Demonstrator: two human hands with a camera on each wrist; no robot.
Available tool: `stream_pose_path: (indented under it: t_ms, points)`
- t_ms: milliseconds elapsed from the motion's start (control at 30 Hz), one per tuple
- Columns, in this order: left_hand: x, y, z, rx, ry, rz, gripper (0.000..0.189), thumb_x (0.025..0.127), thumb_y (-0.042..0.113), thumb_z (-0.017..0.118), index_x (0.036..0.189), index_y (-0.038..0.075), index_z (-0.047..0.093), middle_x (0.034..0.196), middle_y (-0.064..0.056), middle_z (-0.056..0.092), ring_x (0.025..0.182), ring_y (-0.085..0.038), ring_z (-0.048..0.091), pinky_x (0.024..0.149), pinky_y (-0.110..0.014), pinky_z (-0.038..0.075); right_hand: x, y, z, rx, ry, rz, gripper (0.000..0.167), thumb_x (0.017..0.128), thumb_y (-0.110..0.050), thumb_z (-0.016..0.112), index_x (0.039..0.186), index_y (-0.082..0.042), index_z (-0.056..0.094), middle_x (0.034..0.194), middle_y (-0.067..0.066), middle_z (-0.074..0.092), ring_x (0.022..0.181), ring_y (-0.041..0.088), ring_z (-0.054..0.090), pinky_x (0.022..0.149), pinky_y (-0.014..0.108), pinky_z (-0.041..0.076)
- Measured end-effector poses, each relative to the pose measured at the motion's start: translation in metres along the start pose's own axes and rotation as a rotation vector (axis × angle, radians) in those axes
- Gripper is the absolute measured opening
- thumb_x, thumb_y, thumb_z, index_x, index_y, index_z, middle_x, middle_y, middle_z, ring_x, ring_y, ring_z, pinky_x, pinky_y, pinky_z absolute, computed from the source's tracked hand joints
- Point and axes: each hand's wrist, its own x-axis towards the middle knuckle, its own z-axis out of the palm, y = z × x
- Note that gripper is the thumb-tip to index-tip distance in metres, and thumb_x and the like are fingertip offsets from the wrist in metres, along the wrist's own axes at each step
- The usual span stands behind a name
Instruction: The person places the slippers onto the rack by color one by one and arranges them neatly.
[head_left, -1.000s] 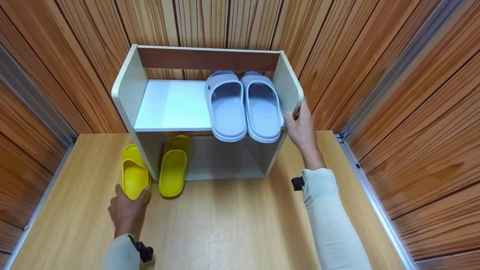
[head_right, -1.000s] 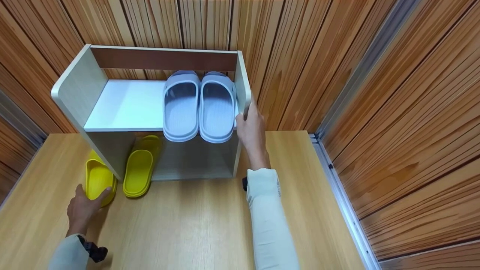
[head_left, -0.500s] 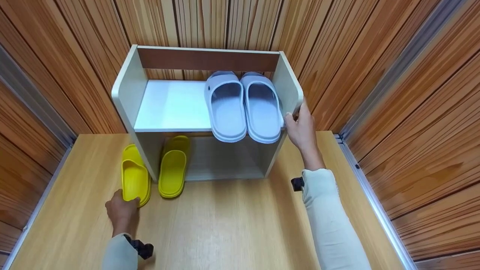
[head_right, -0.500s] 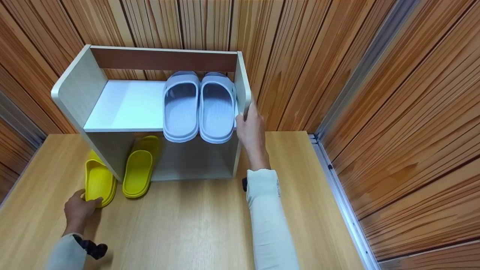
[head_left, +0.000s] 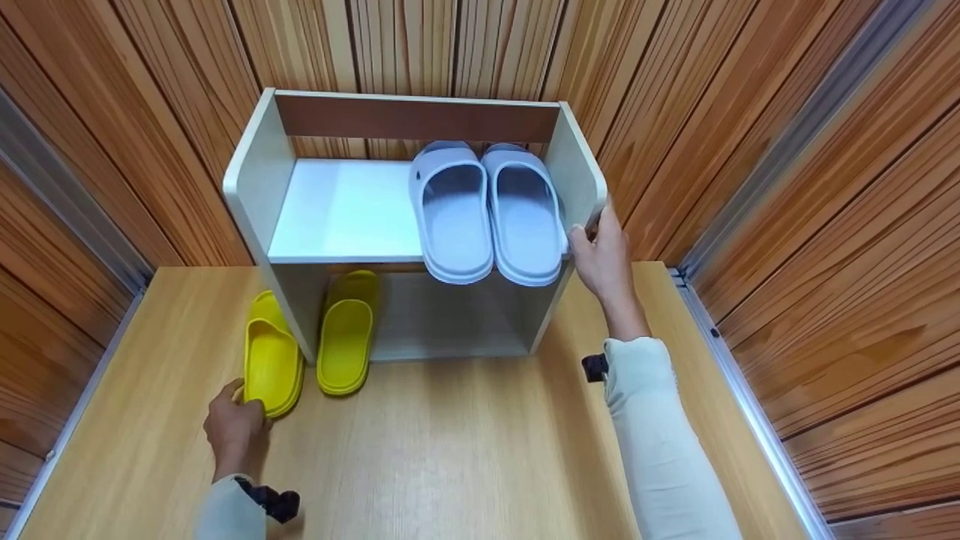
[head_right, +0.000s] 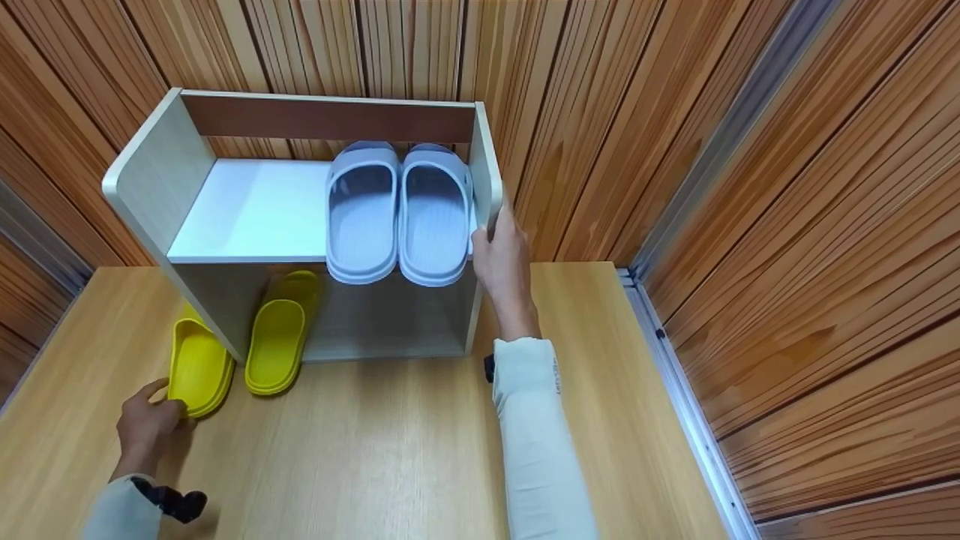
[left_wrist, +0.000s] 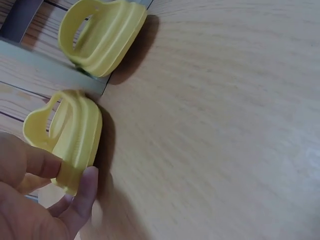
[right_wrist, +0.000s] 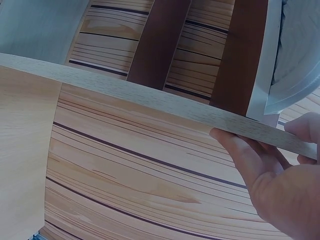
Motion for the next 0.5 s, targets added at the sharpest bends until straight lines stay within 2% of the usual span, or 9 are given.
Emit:
stream_pose_path:
  t_ms: [100, 200, 367, 500]
  points:
    - [-0.002, -0.005, -0.004, 0.015, 0.016, 0.014, 0.067, 0.089, 0.0, 0.051, 0.154, -0.005, 0.034, 0.126, -0.03, 0.05, 0.095, -0.036, 0.055, 0.071, -0.036, 0.049, 0.0, 0.0, 0.001, 0.008, 0.002, -0.014, 0.06, 0.101, -0.004, 0.05, 0.157, -0.006, 0.029, 0.153, 0.019, 0.043, 0.137, 0.037, 0.046, 0.108, 0.054, 0.041]
    - [-0.002, -0.009, -0.009, 0.028, 0.019, 0.019, 0.064, 0.089, -0.001, 0.052, 0.151, -0.008, 0.037, 0.124, -0.031, 0.053, 0.082, -0.031, 0.06, 0.06, -0.028, 0.051, 0.0, 0.001, 0.001, 0.011, 0.004, -0.029, 0.059, 0.1, -0.002, 0.049, 0.156, -0.004, 0.03, 0.152, 0.021, 0.044, 0.137, 0.037, 0.046, 0.108, 0.055, 0.041]
    - [0.0, -0.014, -0.02, 0.013, 0.002, -0.047, 0.061, 0.092, -0.003, 0.053, 0.151, -0.007, 0.038, 0.134, -0.033, 0.049, 0.09, -0.032, 0.06, 0.061, -0.025, 0.053, 0.0, 0.002, 0.001, 0.023, -0.003, -0.017, 0.059, 0.101, -0.002, 0.048, 0.157, -0.006, 0.029, 0.154, 0.019, 0.042, 0.139, 0.037, 0.044, 0.108, 0.055, 0.04]
    - [0.001, -0.016, -0.028, 0.002, 0.02, -0.091, 0.064, 0.091, -0.005, 0.052, 0.153, -0.003, 0.037, 0.14, -0.032, 0.046, 0.097, -0.035, 0.058, 0.062, -0.026, 0.055, 0.0, 0.001, 0.0, 0.027, -0.015, 0.016, 0.06, 0.102, -0.004, 0.048, 0.159, -0.009, 0.027, 0.156, 0.017, 0.04, 0.141, 0.037, 0.042, 0.109, 0.055, 0.04]
